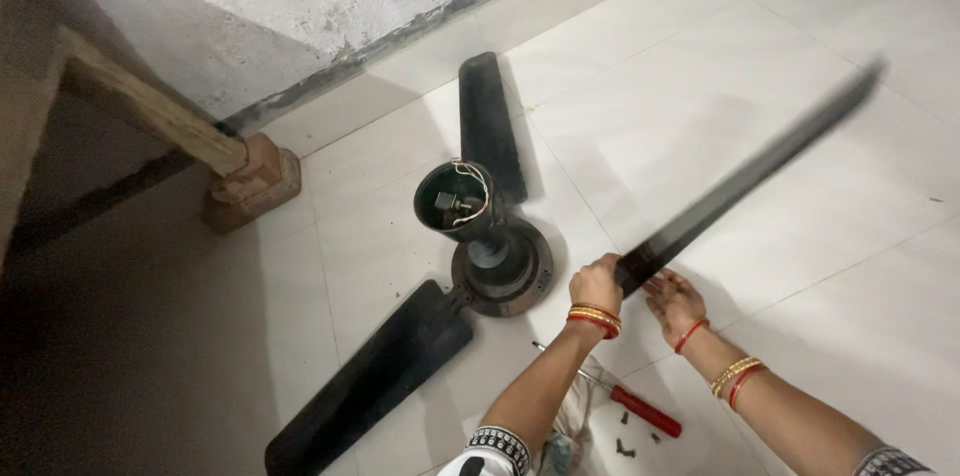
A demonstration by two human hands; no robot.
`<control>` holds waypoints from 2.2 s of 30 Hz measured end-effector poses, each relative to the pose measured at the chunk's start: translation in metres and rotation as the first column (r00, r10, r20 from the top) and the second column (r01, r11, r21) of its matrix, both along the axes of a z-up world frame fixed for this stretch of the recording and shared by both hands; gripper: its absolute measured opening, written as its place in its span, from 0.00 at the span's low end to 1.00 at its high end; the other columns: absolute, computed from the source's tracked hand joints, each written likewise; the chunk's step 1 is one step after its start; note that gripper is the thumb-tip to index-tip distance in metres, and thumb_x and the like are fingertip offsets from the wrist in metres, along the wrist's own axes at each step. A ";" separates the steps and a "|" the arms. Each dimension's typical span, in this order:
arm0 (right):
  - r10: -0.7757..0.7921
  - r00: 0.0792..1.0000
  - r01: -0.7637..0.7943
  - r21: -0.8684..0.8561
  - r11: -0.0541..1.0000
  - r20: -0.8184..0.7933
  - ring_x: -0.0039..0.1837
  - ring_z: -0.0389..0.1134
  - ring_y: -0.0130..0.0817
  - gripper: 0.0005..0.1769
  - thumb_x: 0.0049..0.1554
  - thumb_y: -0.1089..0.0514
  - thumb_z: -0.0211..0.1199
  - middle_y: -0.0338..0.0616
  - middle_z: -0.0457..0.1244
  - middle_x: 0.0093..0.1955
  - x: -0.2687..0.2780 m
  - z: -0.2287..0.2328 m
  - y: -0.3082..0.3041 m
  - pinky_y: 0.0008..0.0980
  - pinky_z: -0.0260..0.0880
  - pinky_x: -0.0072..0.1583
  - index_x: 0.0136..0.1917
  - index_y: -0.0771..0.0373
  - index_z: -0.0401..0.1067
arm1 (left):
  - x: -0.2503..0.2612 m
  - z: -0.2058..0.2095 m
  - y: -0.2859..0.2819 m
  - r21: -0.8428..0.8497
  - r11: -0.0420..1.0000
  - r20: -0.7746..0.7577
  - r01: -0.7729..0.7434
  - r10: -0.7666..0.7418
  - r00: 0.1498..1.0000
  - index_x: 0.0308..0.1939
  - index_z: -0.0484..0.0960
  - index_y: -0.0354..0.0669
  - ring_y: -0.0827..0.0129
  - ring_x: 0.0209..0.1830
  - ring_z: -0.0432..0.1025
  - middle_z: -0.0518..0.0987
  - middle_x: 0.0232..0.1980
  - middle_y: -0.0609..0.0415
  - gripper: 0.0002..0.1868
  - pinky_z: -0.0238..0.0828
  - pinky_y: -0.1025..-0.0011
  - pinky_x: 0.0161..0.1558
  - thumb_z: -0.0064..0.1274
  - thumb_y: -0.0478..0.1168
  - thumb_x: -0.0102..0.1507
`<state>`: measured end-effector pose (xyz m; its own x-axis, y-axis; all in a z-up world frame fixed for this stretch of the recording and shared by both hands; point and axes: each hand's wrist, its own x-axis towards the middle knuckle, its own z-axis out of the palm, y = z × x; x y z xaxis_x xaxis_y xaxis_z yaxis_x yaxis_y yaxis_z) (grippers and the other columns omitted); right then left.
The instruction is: The person uses a red screwdriver to remove screws from the ceiling fan hub and detaches each blade one by one. After removing all blades, the person wipes one blade with a cloth.
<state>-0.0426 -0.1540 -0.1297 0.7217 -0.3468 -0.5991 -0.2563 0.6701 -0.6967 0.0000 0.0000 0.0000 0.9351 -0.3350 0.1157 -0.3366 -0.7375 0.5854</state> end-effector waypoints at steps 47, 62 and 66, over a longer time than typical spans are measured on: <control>0.140 0.878 -0.468 -0.763 0.446 -0.457 0.60 0.73 0.39 0.15 0.61 0.60 0.64 0.45 0.72 0.59 0.126 0.022 -0.139 0.34 0.70 0.63 0.61 0.54 0.80 | 0.109 -0.076 -0.066 -0.067 0.970 -0.840 -0.234 0.072 0.538 0.37 0.76 0.35 0.63 0.25 0.81 0.84 0.29 0.44 0.18 0.82 0.68 0.31 0.69 0.44 0.58; 0.084 0.902 -0.432 -0.888 0.158 -0.424 0.66 0.62 0.53 0.25 0.58 0.52 0.67 0.56 0.63 0.66 0.120 0.036 -0.128 0.44 0.64 0.67 0.68 0.56 0.75 | 0.103 -0.043 -0.062 0.081 0.996 -0.790 -0.043 0.091 0.606 0.29 0.86 0.34 0.68 0.25 0.81 0.84 0.25 0.49 0.23 0.79 0.71 0.38 0.59 0.53 0.64; 0.123 0.916 -0.393 -0.916 0.076 -0.382 0.69 0.55 0.56 0.27 0.57 0.52 0.67 0.55 0.55 0.71 0.113 0.046 -0.106 0.47 0.59 0.72 0.70 0.54 0.73 | 0.100 -0.035 -0.052 0.072 0.996 -0.794 -0.059 0.093 0.601 0.29 0.85 0.35 0.67 0.25 0.80 0.84 0.25 0.49 0.24 0.79 0.70 0.36 0.57 0.54 0.65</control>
